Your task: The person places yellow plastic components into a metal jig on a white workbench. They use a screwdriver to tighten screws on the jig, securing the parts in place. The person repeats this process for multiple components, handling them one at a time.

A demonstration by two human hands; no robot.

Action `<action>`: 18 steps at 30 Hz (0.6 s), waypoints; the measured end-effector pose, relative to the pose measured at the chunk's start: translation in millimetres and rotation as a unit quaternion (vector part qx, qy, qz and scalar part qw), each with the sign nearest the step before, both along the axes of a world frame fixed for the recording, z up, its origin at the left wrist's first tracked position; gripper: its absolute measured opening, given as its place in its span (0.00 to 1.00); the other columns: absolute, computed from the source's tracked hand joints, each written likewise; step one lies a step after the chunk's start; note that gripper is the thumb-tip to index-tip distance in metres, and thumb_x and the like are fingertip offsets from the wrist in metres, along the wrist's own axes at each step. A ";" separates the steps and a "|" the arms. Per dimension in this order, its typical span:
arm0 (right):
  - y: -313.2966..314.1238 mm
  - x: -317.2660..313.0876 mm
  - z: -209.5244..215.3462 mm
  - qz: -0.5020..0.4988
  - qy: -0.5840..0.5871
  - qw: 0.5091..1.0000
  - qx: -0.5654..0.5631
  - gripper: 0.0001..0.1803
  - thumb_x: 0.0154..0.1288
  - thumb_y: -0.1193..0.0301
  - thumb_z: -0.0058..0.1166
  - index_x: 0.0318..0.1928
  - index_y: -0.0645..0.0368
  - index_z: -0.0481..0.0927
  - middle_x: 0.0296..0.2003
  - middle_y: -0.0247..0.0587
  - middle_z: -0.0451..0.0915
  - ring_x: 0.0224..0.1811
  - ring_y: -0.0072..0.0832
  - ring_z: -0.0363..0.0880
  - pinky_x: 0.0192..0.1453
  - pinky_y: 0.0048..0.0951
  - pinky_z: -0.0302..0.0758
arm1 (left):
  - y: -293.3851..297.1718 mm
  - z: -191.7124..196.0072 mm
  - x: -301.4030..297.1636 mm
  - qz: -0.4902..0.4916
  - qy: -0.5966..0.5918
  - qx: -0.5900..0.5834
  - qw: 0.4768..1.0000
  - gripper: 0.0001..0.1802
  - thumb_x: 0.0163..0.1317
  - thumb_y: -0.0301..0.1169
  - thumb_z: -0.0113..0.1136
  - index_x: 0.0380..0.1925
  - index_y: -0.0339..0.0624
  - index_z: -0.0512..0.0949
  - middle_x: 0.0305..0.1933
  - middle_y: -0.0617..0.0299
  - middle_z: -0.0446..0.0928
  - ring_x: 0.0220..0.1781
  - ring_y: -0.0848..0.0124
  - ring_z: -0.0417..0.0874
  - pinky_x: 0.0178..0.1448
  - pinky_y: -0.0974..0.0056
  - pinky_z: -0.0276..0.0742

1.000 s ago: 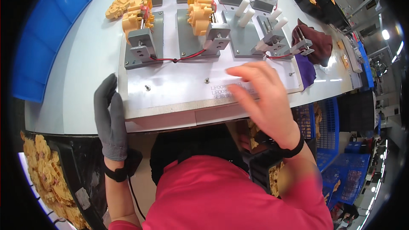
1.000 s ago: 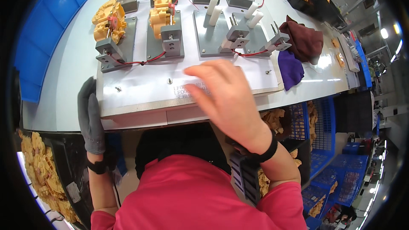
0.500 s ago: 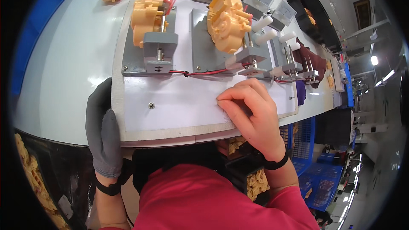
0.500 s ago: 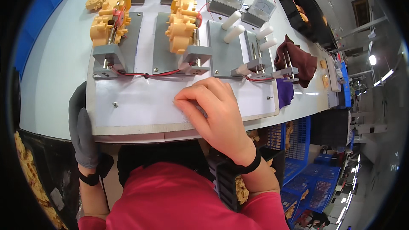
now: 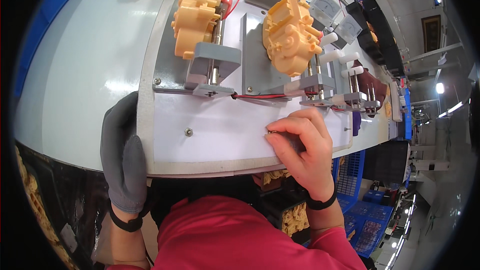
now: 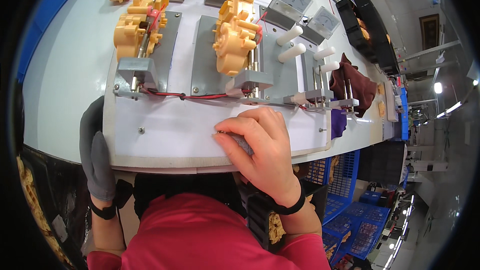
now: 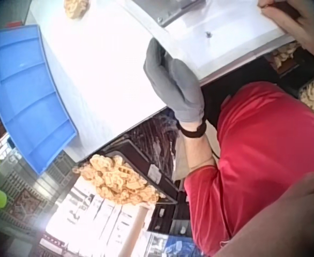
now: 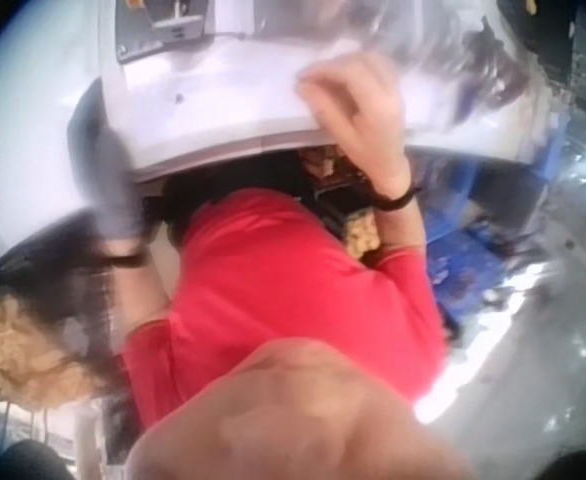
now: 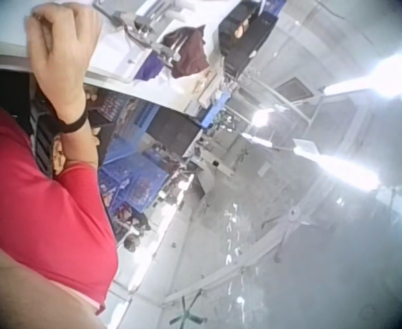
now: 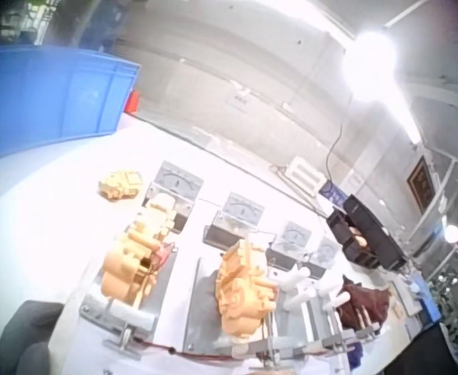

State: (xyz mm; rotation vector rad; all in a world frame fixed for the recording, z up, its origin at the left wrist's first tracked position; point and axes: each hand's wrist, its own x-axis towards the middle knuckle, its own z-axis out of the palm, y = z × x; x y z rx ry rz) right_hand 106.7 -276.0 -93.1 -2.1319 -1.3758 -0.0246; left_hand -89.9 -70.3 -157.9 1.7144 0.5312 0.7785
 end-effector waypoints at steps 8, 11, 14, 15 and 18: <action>-0.3 -0.3 -0.7 0.001 -0.011 1.000 0.003 0.12 0.54 0.79 0.70 0.40 0.58 0.84 0.35 0.38 0.77 0.37 0.30 0.77 0.39 0.26 0.75 | -1.2 -0.3 1.2 0.009 -0.001 -0.010 1.000 0.33 0.70 0.44 0.47 0.65 0.27 0.66 0.64 0.45 0.70 0.67 0.57 0.72 0.73 0.53 0.63; -0.8 -0.3 -2.1 0.002 -0.017 1.000 0.007 0.12 0.54 0.79 0.70 0.40 0.58 0.84 0.35 0.38 0.77 0.37 0.29 0.77 0.39 0.26 0.75 | -0.8 0.9 0.9 0.007 0.003 -0.009 1.000 0.33 0.70 0.44 0.47 0.65 0.27 0.66 0.64 0.45 0.70 0.67 0.56 0.72 0.73 0.53 0.64; -1.0 -0.4 -2.4 0.003 -0.020 1.000 0.011 0.12 0.54 0.79 0.70 0.40 0.58 0.85 0.35 0.37 0.77 0.37 0.29 0.77 0.38 0.26 0.75 | -0.9 1.8 1.6 0.005 0.003 -0.011 1.000 0.33 0.70 0.43 0.47 0.65 0.27 0.66 0.64 0.45 0.70 0.67 0.56 0.72 0.73 0.53 0.63; -0.7 -0.3 -2.5 0.004 -0.022 1.000 0.014 0.12 0.54 0.80 0.70 0.40 0.58 0.85 0.35 0.37 0.77 0.37 0.29 0.77 0.38 0.26 0.74 | -1.1 1.8 1.9 0.005 0.002 -0.013 1.000 0.33 0.70 0.43 0.47 0.65 0.27 0.66 0.64 0.45 0.70 0.67 0.56 0.72 0.73 0.53 0.63; -0.6 -0.4 -2.9 0.011 -0.026 0.999 0.020 0.12 0.53 0.80 0.70 0.39 0.58 0.84 0.35 0.37 0.77 0.36 0.29 0.77 0.37 0.26 0.74 | -0.7 0.5 0.0 0.001 -0.002 -0.007 1.000 0.32 0.69 0.41 0.47 0.65 0.27 0.66 0.64 0.45 0.70 0.67 0.57 0.72 0.73 0.54 0.64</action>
